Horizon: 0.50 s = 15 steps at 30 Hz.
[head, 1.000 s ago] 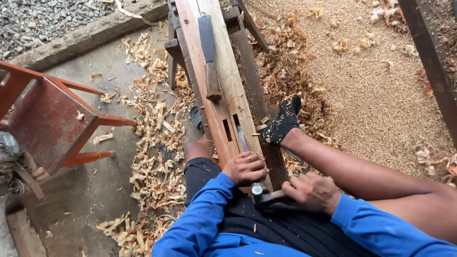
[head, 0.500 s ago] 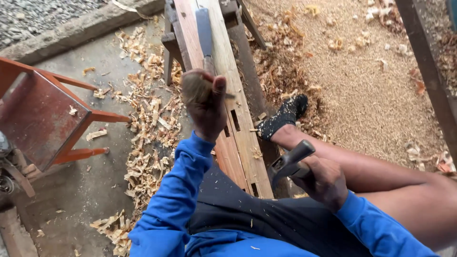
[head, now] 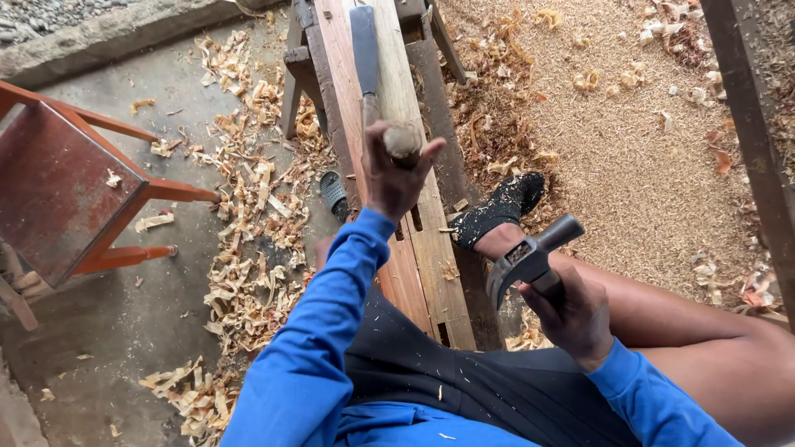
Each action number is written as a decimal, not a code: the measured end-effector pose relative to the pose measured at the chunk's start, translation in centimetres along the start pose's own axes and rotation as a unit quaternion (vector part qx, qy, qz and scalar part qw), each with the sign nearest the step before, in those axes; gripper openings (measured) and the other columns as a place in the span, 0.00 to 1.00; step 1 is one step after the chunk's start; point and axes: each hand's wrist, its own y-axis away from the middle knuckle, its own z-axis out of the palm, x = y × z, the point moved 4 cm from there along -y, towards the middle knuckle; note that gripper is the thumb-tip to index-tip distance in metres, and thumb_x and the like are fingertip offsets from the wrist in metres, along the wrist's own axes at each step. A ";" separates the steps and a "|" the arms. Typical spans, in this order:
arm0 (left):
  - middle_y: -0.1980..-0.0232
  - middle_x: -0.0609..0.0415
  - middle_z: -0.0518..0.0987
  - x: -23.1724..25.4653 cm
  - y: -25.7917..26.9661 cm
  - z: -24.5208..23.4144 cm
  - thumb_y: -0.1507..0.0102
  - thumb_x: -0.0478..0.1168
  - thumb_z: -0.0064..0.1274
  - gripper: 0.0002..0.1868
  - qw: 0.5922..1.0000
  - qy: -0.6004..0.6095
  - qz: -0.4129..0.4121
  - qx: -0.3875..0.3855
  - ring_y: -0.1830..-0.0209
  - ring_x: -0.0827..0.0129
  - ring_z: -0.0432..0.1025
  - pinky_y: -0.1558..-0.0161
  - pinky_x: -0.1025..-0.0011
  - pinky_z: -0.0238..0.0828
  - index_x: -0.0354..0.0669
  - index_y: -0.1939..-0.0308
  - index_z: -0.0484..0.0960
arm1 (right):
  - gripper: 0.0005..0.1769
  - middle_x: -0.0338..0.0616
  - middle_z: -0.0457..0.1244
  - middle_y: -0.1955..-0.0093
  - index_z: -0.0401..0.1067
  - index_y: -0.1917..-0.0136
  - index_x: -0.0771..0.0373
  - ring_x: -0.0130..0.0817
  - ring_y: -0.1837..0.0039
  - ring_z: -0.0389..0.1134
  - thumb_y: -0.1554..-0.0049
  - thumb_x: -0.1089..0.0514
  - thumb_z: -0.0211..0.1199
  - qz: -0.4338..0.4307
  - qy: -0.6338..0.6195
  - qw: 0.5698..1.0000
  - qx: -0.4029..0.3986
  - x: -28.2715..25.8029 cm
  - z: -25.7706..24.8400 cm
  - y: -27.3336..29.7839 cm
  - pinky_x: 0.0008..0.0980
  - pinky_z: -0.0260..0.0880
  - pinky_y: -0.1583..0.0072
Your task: Using a chisel and hammer to carve a hole into a wooden plank.
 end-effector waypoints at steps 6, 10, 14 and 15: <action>0.52 0.50 0.78 -4.5 -2.4 2.6 0.35 0.58 0.63 0.29 0.997 0.043 -0.062 -0.002 0.56 0.66 0.77 0.54 0.67 0.83 0.44 0.44 0.67 | 0.09 0.39 0.66 0.58 0.71 0.46 0.62 0.22 0.61 0.63 0.33 0.54 0.64 0.022 -0.167 0.986 0.006 -0.1 0.3 -4.2 0.25 0.63 0.57; 0.61 0.54 0.82 -6.9 -2.7 4.3 0.34 0.59 0.55 0.24 0.985 0.030 -0.166 -0.034 0.65 0.68 0.80 0.61 0.66 0.82 0.46 0.46 0.73 | 0.14 0.35 0.62 0.64 0.69 0.42 0.63 0.20 0.66 0.61 0.30 0.50 0.60 0.050 -0.185 0.981 0.037 -3.2 -0.5 -12.2 0.22 0.60 0.64; 0.66 0.55 0.81 -7.9 -2.1 5.2 0.33 0.54 0.56 0.19 0.980 -0.022 -0.197 0.012 0.70 0.68 0.81 0.65 0.65 0.81 0.46 0.49 0.72 | 0.21 0.38 0.60 0.60 0.65 0.40 0.65 0.24 0.67 0.61 0.23 0.43 0.55 0.021 -0.302 0.953 0.020 -4.8 0.0 -20.4 0.24 0.61 0.67; 0.66 0.55 0.81 -7.5 -2.1 5.1 0.33 0.54 0.56 0.19 0.980 -0.021 -0.198 0.015 0.70 0.68 0.81 0.65 0.65 0.81 0.46 0.49 0.72 | 0.21 0.38 0.60 0.60 0.65 0.40 0.65 0.24 0.67 0.61 0.23 0.43 0.55 0.020 -0.301 0.953 0.017 -4.0 1.7 -21.8 0.24 0.61 0.67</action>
